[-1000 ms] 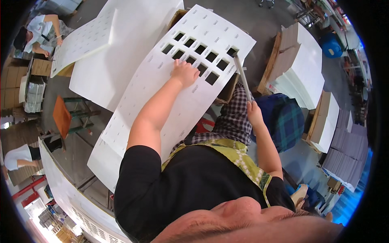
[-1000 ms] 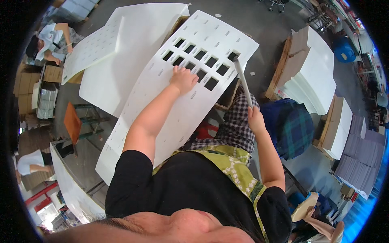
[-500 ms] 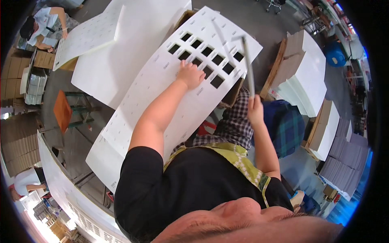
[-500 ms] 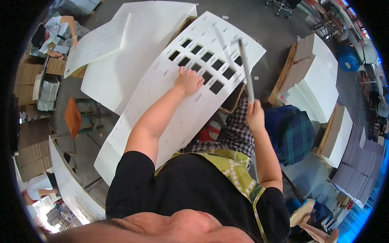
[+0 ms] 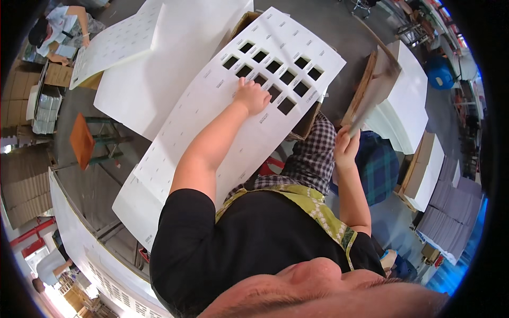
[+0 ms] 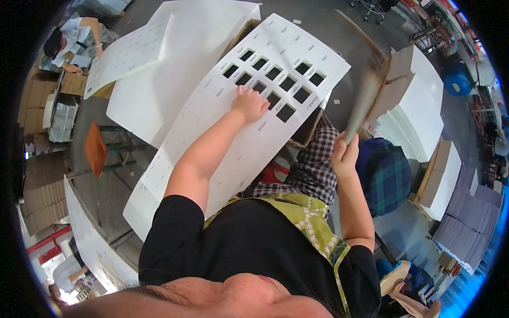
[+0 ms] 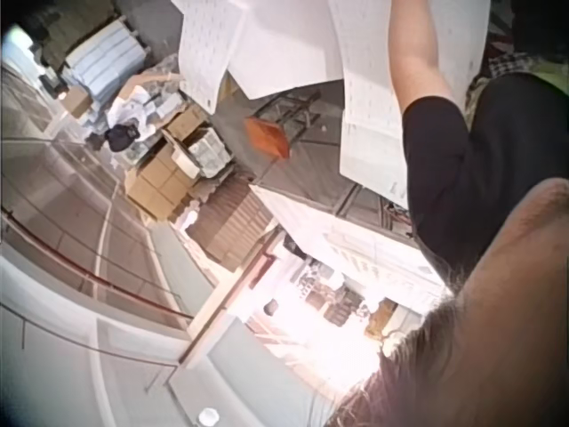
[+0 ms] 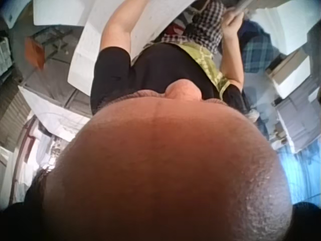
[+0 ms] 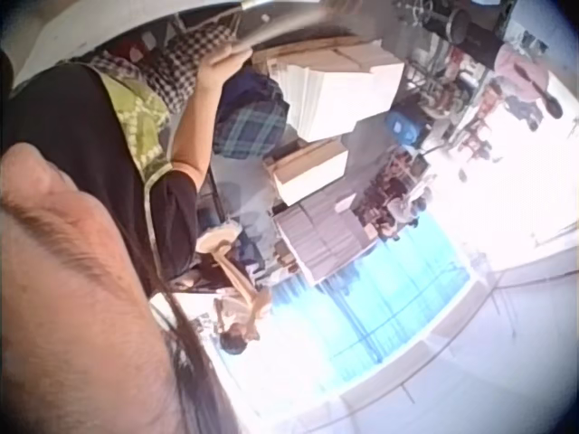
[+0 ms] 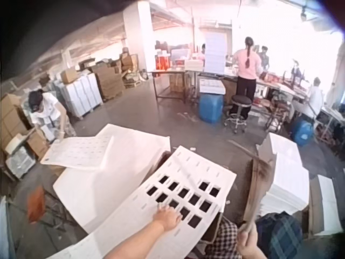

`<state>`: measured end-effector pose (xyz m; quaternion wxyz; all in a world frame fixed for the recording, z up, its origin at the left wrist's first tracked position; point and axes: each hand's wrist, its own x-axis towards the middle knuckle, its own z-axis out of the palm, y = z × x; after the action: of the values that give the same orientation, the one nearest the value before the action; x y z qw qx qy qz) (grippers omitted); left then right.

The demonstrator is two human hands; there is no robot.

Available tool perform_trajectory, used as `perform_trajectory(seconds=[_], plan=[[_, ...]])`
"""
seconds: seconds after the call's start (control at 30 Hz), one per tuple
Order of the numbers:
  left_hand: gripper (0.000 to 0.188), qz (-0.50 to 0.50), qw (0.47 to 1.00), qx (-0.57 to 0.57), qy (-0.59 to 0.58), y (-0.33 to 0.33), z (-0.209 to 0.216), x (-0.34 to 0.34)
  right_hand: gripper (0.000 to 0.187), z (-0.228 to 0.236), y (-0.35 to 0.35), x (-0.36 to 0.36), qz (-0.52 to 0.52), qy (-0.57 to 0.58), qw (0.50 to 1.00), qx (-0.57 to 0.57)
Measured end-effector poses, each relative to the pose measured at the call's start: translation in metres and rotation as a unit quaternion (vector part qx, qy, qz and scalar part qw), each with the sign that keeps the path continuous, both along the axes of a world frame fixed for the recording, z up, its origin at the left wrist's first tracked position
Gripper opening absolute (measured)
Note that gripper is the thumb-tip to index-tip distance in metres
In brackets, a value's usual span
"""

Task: The person uses a long metal tool to cut grid patterns into white foam sheets. They repeatedly score the foam along the grid lines, then break out the cut sections and place them into a cardboard box. The person also stacks and repositions foam sheets during the process.

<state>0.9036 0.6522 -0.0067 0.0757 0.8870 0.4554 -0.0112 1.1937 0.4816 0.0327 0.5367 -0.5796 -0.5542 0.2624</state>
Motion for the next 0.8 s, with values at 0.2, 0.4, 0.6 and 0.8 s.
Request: perform_trajectory(seconds=[0.2,0.4,0.6,0.8], plan=[[0.031,-0.006,1.000,-0.027,-0.001,-0.001,0.005,0.002,0.027,0.009,0.026,-0.023,-0.023,-0.100,0.994,-0.045],[0.031,-0.007,1.000,0.010,-0.001,-0.001,-0.001,0.001,0.031,-0.025,0.044,-0.017,-0.020,-0.115,0.993,-0.013],[0.030,-0.003,1.000,0.021,-0.011,-0.001,-0.003,-0.002,0.027,0.024,0.057,-0.033,-0.016,-0.156,0.978,-0.136],[0.030,-0.011,1.000,0.015,-0.014,0.000,0.002,0.001,0.023,-0.032,0.056,-0.014,-0.021,-0.228,0.960,-0.160]])
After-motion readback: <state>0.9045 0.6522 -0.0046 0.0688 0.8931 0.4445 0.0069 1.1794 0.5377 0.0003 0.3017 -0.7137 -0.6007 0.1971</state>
